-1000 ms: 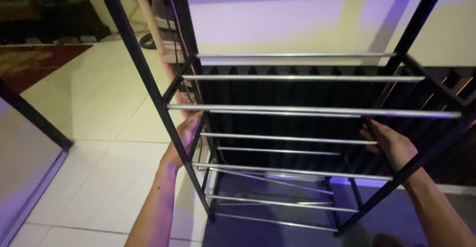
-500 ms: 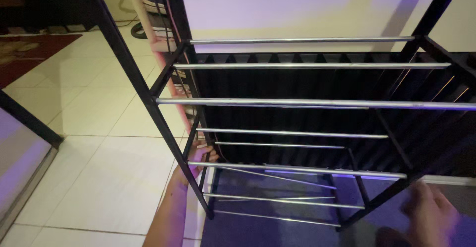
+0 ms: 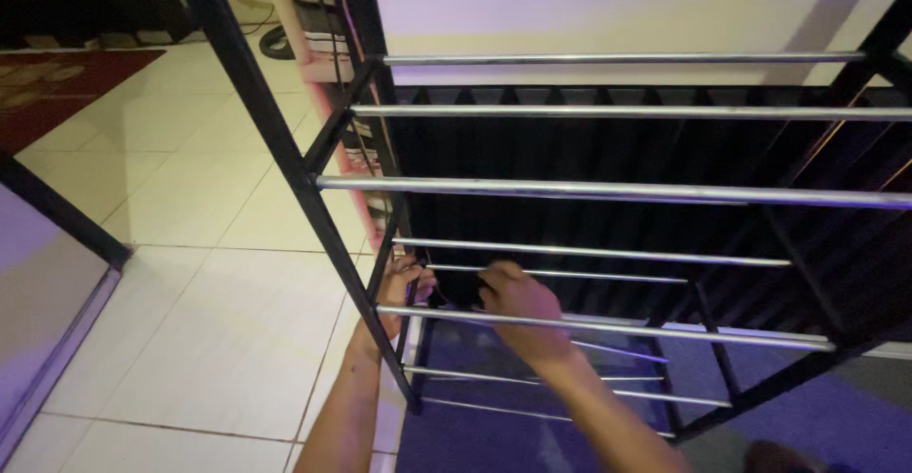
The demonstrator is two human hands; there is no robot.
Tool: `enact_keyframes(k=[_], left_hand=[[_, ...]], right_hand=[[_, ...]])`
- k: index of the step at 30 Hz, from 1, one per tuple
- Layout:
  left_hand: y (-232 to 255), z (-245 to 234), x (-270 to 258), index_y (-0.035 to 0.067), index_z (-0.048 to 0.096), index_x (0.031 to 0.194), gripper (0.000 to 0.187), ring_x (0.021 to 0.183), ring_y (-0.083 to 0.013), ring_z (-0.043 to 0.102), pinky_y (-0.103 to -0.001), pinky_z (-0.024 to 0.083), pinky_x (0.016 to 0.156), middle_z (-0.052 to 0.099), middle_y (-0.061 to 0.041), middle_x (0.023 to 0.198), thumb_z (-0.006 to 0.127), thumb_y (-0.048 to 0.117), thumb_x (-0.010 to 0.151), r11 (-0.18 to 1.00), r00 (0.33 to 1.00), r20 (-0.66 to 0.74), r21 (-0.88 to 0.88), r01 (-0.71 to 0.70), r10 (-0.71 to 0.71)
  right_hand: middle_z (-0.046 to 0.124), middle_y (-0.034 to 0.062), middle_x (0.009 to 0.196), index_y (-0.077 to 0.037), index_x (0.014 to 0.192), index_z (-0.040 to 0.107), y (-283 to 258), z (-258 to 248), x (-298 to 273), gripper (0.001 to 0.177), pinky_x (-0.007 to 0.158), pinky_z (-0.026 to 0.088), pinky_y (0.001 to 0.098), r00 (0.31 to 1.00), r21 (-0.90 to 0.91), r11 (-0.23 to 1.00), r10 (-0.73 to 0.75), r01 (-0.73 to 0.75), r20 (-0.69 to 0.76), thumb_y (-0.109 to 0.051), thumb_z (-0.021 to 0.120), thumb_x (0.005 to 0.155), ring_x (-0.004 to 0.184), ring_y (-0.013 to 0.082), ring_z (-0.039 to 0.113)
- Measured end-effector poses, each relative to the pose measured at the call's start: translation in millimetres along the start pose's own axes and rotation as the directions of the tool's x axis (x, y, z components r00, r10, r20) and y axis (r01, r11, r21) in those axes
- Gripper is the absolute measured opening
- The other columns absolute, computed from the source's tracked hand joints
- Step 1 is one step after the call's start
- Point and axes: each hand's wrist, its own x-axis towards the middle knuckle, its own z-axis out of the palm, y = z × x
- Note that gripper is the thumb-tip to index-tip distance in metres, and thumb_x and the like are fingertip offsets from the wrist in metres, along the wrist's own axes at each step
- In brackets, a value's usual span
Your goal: The person assembles a metal shoe rack by inserting horizontal bars into the vertical frame. They work from the bottom upward, securing each bar into place by hand.
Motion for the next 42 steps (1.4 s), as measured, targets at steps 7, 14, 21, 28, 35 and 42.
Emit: enact_keyframes(k=[7,14,21,28,35,42], left_hand=[[-11.6,-4.6,5.2,-0.006,0.045,0.137,0.052,0.093,-0.026,0.074,-0.036,0.062,0.083,0.071,-0.016,0.101,0.064,0.009,0.091,0.978,0.997,0.031,-0.199,-0.067,0.075],[-3.3,-0.5,-2.7,-0.008,0.046,0.136,0.052,0.094,-0.0291,0.074,-0.036,0.063,0.084,0.069,-0.02,0.101,0.067,0.006,0.091,0.966,0.998,0.003,-0.249,-0.067,0.07],[7.3,7.0,-18.6,-0.013,0.045,0.137,0.054,0.097,-0.0328,0.074,-0.037,0.063,0.083,0.068,-0.024,0.106,0.068,0.006,0.092,0.943,0.995,0.005,-0.317,-0.098,0.105],[12.9,8.8,-20.7,-0.014,0.041,0.141,0.057,0.099,-0.0311,0.073,-0.038,0.062,0.086,0.068,-0.026,0.11,0.064,0.002,0.091,0.963,0.996,-0.004,-0.256,-0.086,0.088],[7.6,7.8,-14.6,-0.013,0.045,0.141,0.055,0.099,-0.0288,0.074,-0.035,0.062,0.085,0.07,-0.023,0.111,0.064,0.008,0.093,0.981,0.997,-0.012,-0.175,-0.082,0.081],[-7.8,-6.0,-7.3,-0.003,0.045,0.14,0.054,0.104,-0.0209,0.065,-0.029,0.053,0.088,0.064,-0.015,0.118,0.053,0.036,0.103,0.728,0.656,0.364,-0.099,-0.678,0.661]], right_hand=[[0.073,0.0098,0.099,-0.01,0.106,0.074,13.7,79.0,36.1,0.021,0.069,0.06,0.0435,0.991,-0.222,0.973,-0.033,0.062,0.132,-0.021,0.067,0.089,0.084,0.0301,0.075],[0.074,0.0092,0.101,-0.014,0.1,0.076,30.6,109.0,46.9,0.024,0.067,0.06,0.0467,0.998,-0.233,0.971,-0.051,0.059,0.041,-0.007,0.062,0.082,0.077,0.0342,0.074],[0.074,0.0112,0.105,-0.011,0.104,0.075,36.5,118.6,45.2,0.023,0.068,0.061,0.0437,0.996,-0.174,0.982,-0.081,0.075,-0.025,-0.005,0.062,0.086,0.08,0.0328,0.075],[0.074,0.0137,0.107,-0.008,0.107,0.074,41.9,124.2,46.2,0.028,0.064,0.061,0.042,0.988,-0.151,0.98,-0.141,0.131,-0.057,0.0,0.063,0.083,0.076,0.0318,0.075],[0.074,0.0126,0.094,-0.01,0.101,0.074,35.2,126.9,49.8,0.02,0.064,0.06,0.0428,0.989,-0.2,0.974,-0.123,0.104,-0.084,-0.003,0.065,0.085,0.074,0.0317,0.074],[0.074,0.0178,0.109,-0.004,0.107,0.072,5.0,89.9,39.8,0.017,0.079,0.06,0.0428,0.971,-0.024,0.991,-0.132,0.13,-0.2,-0.01,0.064,0.093,0.092,0.0329,0.074]])
